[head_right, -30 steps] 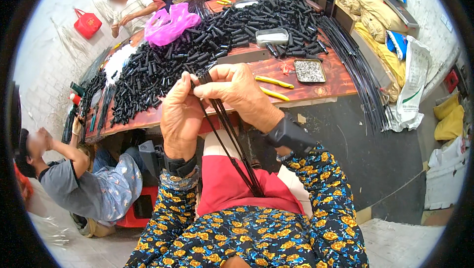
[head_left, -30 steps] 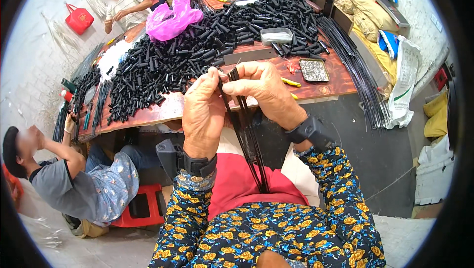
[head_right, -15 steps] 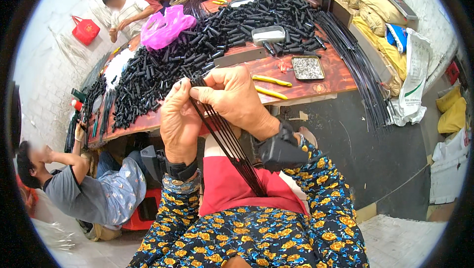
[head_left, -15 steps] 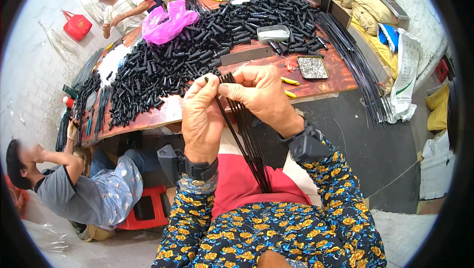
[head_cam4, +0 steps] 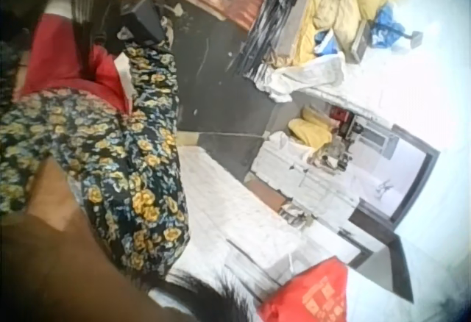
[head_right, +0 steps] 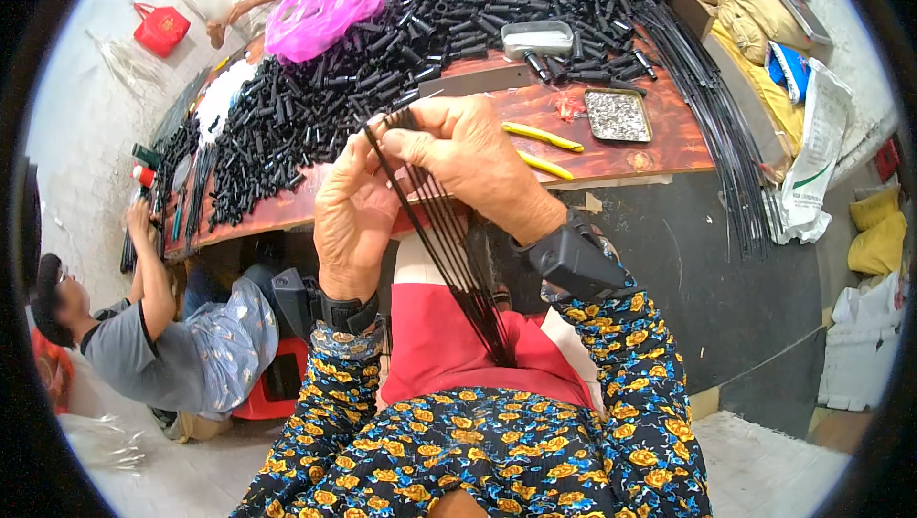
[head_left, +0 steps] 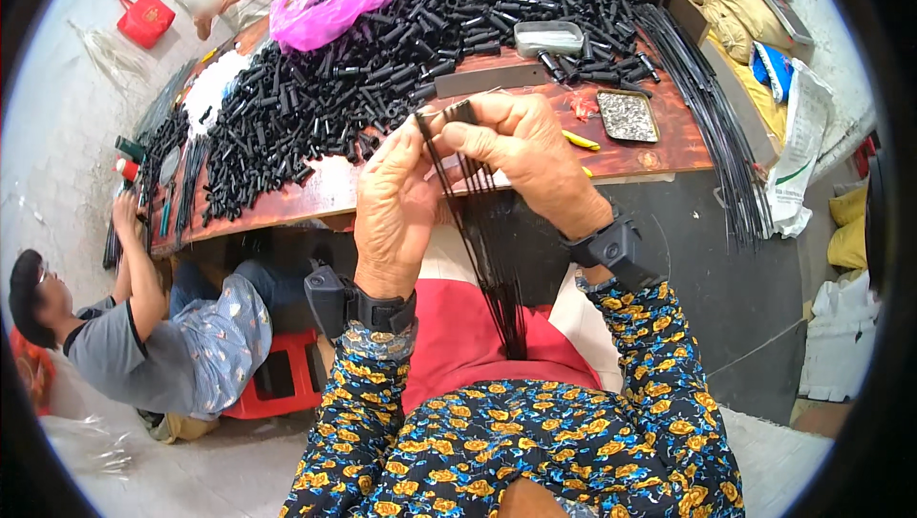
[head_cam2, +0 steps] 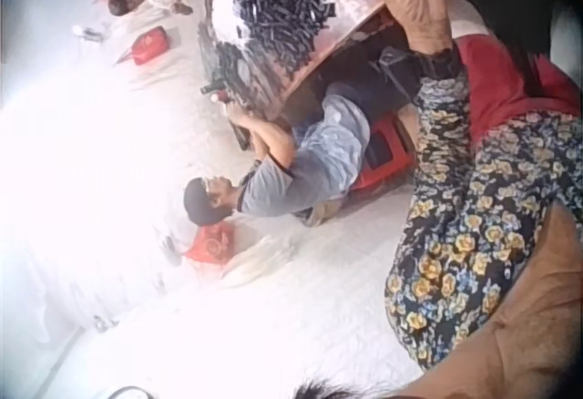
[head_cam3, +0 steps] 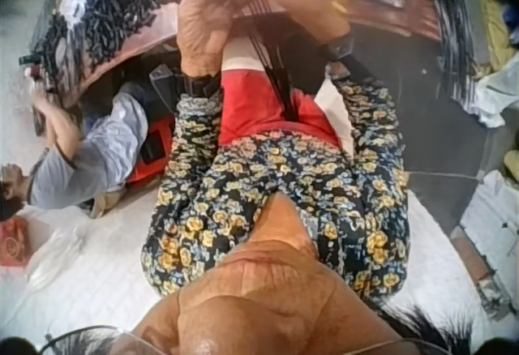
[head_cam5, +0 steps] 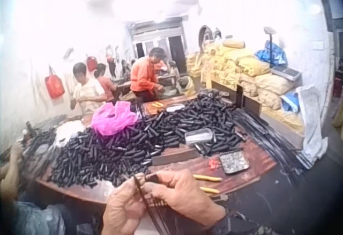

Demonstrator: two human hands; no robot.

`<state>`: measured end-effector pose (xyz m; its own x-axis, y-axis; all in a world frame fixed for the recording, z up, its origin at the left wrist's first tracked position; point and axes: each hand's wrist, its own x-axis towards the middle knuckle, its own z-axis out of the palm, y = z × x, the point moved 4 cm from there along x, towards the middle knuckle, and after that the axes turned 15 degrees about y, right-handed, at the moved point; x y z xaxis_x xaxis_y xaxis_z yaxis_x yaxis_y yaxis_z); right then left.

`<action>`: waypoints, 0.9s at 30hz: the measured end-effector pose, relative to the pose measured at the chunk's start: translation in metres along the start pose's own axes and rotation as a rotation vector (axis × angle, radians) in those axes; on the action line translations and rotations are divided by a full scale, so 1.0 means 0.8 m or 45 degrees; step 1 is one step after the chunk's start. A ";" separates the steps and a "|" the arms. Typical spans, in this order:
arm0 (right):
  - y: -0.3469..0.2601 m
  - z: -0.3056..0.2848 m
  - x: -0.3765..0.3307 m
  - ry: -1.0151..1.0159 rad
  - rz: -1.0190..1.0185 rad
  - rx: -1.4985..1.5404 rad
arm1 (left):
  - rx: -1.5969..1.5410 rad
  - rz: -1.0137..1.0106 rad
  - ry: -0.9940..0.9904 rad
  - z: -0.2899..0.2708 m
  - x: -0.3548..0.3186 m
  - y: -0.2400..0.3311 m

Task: Assembling the metal ribs of an umbrella into the central plastic hub and securing them with tools.

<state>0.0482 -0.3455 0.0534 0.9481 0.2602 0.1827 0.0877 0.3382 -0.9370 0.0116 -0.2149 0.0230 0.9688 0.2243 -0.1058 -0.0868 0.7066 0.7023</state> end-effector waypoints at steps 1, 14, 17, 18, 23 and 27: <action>0.001 -0.003 0.004 0.013 -0.046 0.002 | 0.023 0.005 0.012 -0.010 0.001 0.001; 0.044 -0.065 0.044 0.099 0.013 -0.072 | 1.421 0.794 0.431 -0.120 0.090 0.000; 0.045 -0.058 0.045 0.086 0.018 -0.056 | 1.832 0.958 0.466 -0.107 0.110 -0.004; 0.045 -0.062 0.044 0.096 0.017 -0.061 | 1.953 0.970 0.502 -0.098 0.114 -0.010; 0.044 -0.068 0.043 0.102 0.008 -0.051 | 2.143 1.050 0.551 -0.094 0.126 -0.026; 0.034 -0.066 0.037 0.074 -0.021 -0.042 | 1.740 1.167 0.432 -0.081 0.109 -0.019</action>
<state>0.0951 -0.3764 0.0174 0.9626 0.2014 0.1812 0.1123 0.3121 -0.9434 0.0826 -0.1623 -0.0424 0.6101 0.4562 0.6478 -0.1271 -0.7506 0.6484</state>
